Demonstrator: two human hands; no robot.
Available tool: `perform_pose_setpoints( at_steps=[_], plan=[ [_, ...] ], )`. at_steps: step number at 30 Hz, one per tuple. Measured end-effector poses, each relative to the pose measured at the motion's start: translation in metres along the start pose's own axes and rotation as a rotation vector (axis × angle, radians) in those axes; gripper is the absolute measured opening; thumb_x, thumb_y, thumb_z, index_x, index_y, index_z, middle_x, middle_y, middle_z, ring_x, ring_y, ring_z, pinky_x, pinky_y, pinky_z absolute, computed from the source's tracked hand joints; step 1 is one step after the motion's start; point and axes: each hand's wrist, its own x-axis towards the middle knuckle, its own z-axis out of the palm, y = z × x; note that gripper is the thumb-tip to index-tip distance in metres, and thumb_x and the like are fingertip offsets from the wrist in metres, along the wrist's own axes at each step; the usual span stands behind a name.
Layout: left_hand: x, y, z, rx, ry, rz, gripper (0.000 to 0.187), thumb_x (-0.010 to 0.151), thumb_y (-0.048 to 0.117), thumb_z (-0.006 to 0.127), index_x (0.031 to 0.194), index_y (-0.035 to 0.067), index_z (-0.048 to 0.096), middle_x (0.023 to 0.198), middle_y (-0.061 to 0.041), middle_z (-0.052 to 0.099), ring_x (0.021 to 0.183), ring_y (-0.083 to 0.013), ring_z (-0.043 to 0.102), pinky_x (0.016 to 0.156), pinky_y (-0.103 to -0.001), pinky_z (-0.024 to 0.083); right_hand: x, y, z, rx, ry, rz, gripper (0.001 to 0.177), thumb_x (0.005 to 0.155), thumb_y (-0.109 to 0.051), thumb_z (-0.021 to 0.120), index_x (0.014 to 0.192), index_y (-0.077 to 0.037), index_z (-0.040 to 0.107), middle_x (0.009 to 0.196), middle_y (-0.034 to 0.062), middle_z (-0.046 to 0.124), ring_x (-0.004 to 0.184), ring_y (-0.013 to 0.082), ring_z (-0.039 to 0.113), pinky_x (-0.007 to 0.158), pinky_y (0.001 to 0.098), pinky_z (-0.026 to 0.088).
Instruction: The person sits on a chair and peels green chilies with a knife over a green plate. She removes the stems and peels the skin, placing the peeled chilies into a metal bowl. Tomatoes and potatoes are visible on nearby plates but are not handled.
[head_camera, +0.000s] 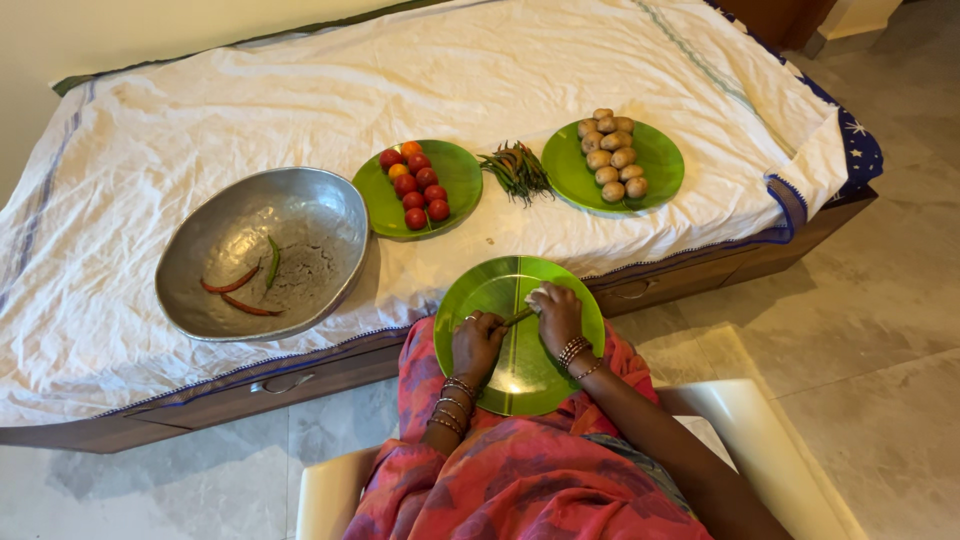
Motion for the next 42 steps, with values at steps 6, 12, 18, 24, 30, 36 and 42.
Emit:
perform_pose_setpoints(
  at_steps=[6, 12, 18, 24, 30, 36, 42],
  plan=[
    [0.000, -0.010, 0.006, 0.002, 0.017, 0.002, 0.014, 0.083, 0.023, 0.075, 0.092, 0.011, 0.074, 0.091, -0.010, 0.068, 0.088, -0.0330, 0.066, 0.082, -0.045, 0.049, -0.001, -0.042, -0.035, 0.172, -0.167, -0.381, 0.025, 0.085, -0.008, 0.072, 0.110, -0.002, 0.068, 0.132, 0.0167, 0.062, 0.118, 0.0343, 0.057, 0.102, 0.0467, 0.048],
    [0.001, -0.012, 0.007, -0.009, 0.029, -0.011, 0.013, 0.081, 0.022, 0.076, 0.089, 0.012, 0.077, 0.091, -0.011, 0.068, 0.088, -0.0334, 0.067, 0.082, -0.045, 0.051, -0.001, -0.042, -0.035, 0.197, -0.158, -0.426, 0.034, 0.082, -0.002, 0.068, 0.117, 0.001, 0.069, 0.136, 0.0157, 0.062, 0.120, 0.0346, 0.057, 0.103, 0.0445, 0.049],
    [0.001, -0.002, 0.001, -0.007, -0.001, -0.055, 0.016, 0.081, 0.027, 0.079, 0.090, 0.013, 0.079, 0.089, -0.010, 0.069, 0.085, -0.0321, 0.067, 0.081, -0.045, 0.050, -0.002, -0.012, -0.002, -0.012, -0.083, -0.156, 0.030, 0.087, 0.001, 0.063, 0.113, -0.012, 0.073, 0.133, 0.0081, 0.067, 0.123, 0.0286, 0.058, 0.106, 0.0476, 0.045],
    [0.001, 0.000, -0.001, -0.014, -0.002, -0.028, 0.016, 0.082, 0.027, 0.079, 0.090, 0.013, 0.078, 0.089, -0.009, 0.069, 0.085, -0.0314, 0.067, 0.082, -0.045, 0.049, 0.003, -0.004, -0.012, -0.045, -0.047, 0.043, 0.032, 0.085, 0.001, 0.060, 0.109, -0.012, 0.076, 0.132, 0.0083, 0.067, 0.119, 0.0299, 0.057, 0.100, 0.0465, 0.043],
    [0.001, 0.002, -0.003, -0.015, -0.007, -0.043, 0.016, 0.083, 0.026, 0.078, 0.091, 0.013, 0.078, 0.090, -0.009, 0.069, 0.088, -0.0304, 0.067, 0.084, -0.044, 0.048, -0.002, -0.003, -0.004, -0.006, -0.080, -0.069, 0.031, 0.089, 0.002, 0.061, 0.113, -0.012, 0.074, 0.135, 0.0081, 0.065, 0.120, 0.0303, 0.059, 0.103, 0.0429, 0.047],
    [0.005, -0.003, 0.002, 0.038, 0.003, -0.010, 0.015, 0.082, 0.019, 0.076, 0.093, 0.009, 0.074, 0.093, -0.011, 0.068, 0.092, -0.0328, 0.066, 0.085, -0.045, 0.049, -0.003, -0.033, -0.031, 0.170, -0.142, -0.400, 0.055, 0.083, 0.010, 0.059, 0.134, -0.008, 0.065, 0.135, 0.0147, 0.063, 0.118, 0.0312, 0.062, 0.101, 0.0410, 0.050],
    [0.004, 0.001, 0.005, -0.001, 0.018, 0.009, 0.014, 0.080, 0.019, 0.077, 0.090, 0.010, 0.073, 0.093, -0.010, 0.069, 0.091, -0.0330, 0.066, 0.084, -0.045, 0.049, -0.004, -0.033, -0.036, 0.222, -0.149, -0.370, 0.045, 0.084, 0.005, 0.063, 0.127, -0.006, 0.065, 0.130, 0.0129, 0.066, 0.115, 0.0307, 0.062, 0.098, 0.0422, 0.051]
  ],
)
